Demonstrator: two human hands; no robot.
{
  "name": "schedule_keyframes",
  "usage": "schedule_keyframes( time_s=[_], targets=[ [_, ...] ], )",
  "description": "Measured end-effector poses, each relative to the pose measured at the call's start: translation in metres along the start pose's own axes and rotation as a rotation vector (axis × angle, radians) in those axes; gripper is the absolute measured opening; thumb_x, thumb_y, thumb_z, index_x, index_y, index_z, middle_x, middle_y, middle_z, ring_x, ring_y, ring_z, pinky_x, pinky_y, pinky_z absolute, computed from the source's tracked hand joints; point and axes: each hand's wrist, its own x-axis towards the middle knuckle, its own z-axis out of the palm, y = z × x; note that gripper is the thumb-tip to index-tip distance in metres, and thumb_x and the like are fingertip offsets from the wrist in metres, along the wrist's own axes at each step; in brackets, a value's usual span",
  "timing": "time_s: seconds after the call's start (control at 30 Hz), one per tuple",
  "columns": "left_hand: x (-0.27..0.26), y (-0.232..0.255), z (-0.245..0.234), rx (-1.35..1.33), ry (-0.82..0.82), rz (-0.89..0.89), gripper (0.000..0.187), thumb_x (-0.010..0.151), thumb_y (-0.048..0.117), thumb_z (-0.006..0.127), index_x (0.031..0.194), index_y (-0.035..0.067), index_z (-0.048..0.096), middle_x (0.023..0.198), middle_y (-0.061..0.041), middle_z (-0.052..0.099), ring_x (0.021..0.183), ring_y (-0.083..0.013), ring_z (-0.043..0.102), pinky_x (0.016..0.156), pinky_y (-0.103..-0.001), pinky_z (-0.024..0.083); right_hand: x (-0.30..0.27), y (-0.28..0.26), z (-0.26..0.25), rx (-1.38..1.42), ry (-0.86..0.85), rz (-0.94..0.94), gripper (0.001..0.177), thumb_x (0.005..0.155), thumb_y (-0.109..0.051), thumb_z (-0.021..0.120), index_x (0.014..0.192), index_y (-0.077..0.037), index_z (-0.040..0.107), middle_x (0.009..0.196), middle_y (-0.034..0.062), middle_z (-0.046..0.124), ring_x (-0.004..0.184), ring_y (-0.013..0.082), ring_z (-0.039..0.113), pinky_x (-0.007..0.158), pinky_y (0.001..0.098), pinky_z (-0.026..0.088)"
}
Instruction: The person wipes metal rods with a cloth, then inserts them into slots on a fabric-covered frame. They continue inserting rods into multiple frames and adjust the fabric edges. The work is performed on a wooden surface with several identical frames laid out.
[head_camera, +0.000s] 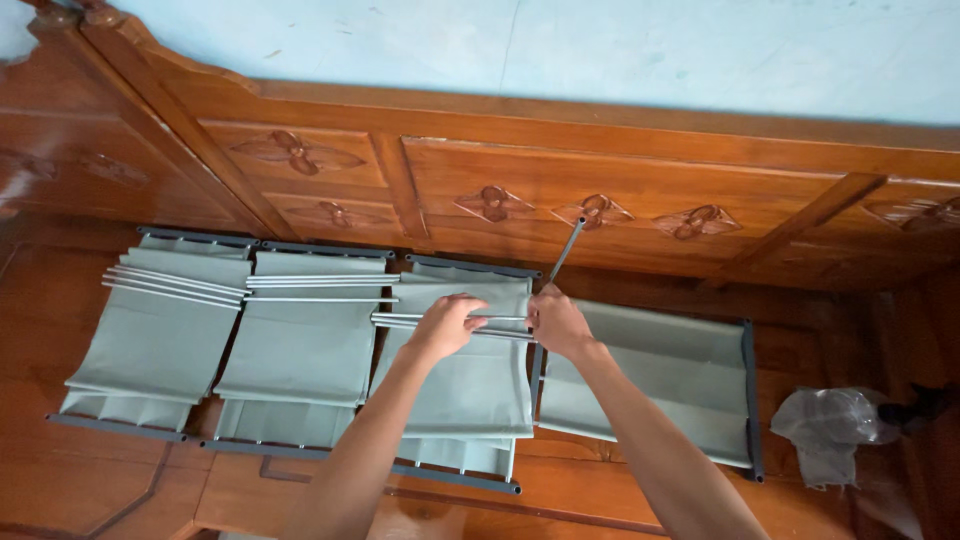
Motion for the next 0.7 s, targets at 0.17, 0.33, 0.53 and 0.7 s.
schedule_keyframes(
  time_s=[0.17,0.33,0.53,0.7],
  targets=[
    [0.015,0.042,-0.012,0.001,-0.022,0.118,0.027,0.082,0.007,0.074,0.108,0.008,0.076,0.105,-0.015,0.075,0.095,-0.0372,0.07,0.079,-0.046,0.055,-0.018,-0.011,-0.054,0.116,0.307,-0.232,0.015,0.077,0.008,0.066,0.088,-0.002,0.069,0.093,0.015,0.069,0.088,0.0341,0.07,0.077,0.0418,0.057],
    [0.041,0.113,-0.023,-0.051,-0.197,0.088,0.019,0.087,0.008,0.075,0.105,0.01,0.078,0.089,-0.018,0.075,0.078,-0.0313,0.073,0.069,-0.043,0.054,-0.061,-0.001,-0.125,0.375,0.451,-0.154,0.018,0.086,0.005,0.066,0.103,-0.002,0.068,0.096,0.0117,0.071,0.085,0.0217,0.071,0.077,0.0329,0.059],
    [0.082,0.21,0.008,-0.725,-0.285,0.302,0.021,0.088,0.011,0.079,0.109,0.007,0.077,0.093,-0.012,0.08,0.083,-0.0092,0.074,0.074,-0.032,0.062,-0.124,0.035,-0.181,0.753,0.3,-0.022,0.029,0.096,0.005,0.059,0.124,0.002,0.062,0.109,0.0061,0.073,0.098,0.0124,0.069,0.087,0.0292,0.058],
    [0.122,0.273,0.075,-0.589,-0.165,0.421,0.021,0.086,0.009,0.081,0.107,0.008,0.079,0.095,-0.011,0.078,0.078,-0.0173,0.072,0.071,-0.033,0.058,-0.163,0.071,-0.204,0.7,0.436,0.043,0.035,0.097,0.003,0.066,0.132,0.003,0.067,0.113,0.0059,0.073,0.099,0.0105,0.066,0.088,0.0274,0.056]
  ],
)
